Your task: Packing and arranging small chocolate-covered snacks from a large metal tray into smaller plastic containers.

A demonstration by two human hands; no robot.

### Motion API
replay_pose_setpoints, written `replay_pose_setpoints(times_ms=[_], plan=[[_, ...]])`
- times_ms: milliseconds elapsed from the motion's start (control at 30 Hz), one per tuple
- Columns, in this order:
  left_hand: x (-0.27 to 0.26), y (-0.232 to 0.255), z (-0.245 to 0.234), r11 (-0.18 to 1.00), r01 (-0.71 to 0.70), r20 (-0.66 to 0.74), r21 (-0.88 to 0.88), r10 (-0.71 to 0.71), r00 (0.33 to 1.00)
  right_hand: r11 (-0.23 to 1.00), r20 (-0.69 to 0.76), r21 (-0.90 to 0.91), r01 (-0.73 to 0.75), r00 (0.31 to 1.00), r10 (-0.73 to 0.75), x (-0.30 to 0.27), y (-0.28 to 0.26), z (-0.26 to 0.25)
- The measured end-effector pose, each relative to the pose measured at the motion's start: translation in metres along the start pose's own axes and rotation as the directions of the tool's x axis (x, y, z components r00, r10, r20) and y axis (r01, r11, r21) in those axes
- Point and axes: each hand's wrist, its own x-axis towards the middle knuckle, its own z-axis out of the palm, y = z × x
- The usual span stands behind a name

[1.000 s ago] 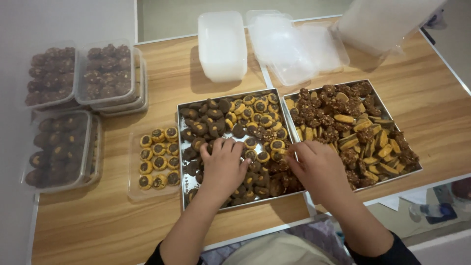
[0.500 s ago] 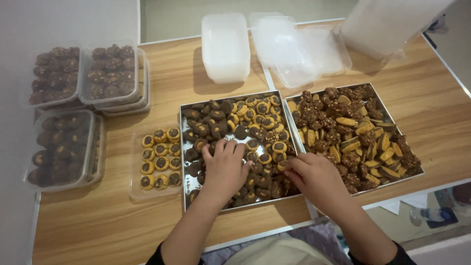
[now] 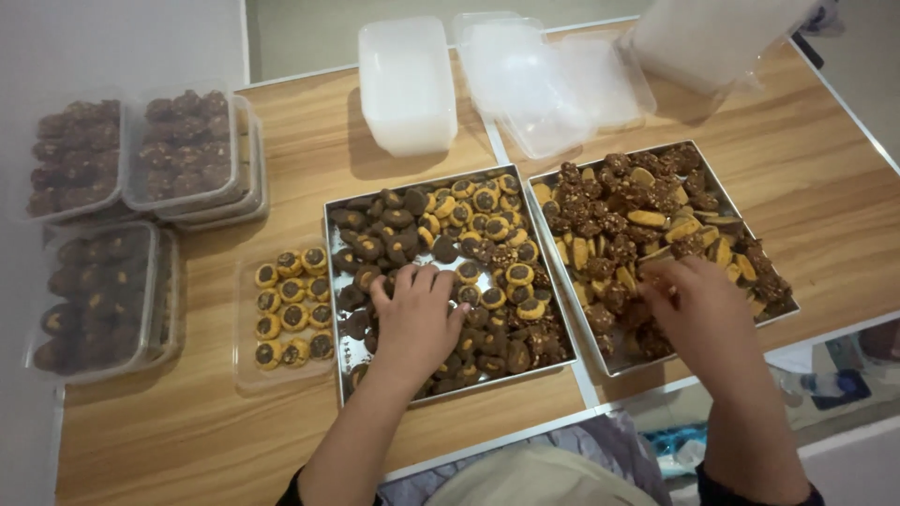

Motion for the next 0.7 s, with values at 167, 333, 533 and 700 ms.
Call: replay_pose_setpoints(times_ms=[167, 333, 533, 700], plan=[[-0.002, -0.003, 0.008, 1.0, -0.022, -0.02, -0.002, 0.022, 1.0, 0.993, 0.001, 0.04, 0.112, 0.994, -0.112, -0.008, -0.003, 0.016], [-0.002, -0.006, 0.015, 0.999, -0.042, -0.054, 0.031, 0.043, 0.998, 0.993, 0.005, -0.037, 0.109, 0.994, -0.109, -0.004, -0.002, 0.026], [-0.003, -0.005, 0.012, 0.999, -0.034, -0.03, 0.005, 0.035, 0.999, 0.997, 0.089, -0.003, 0.083, 0.993, -0.083, -0.005, -0.005, 0.017], [-0.003, -0.004, 0.008, 0.999, -0.029, -0.008, -0.018, 0.029, 1.0, 0.979, 0.018, 0.041, 0.199, 0.98, -0.2, -0.009, 0.004, 0.026]])
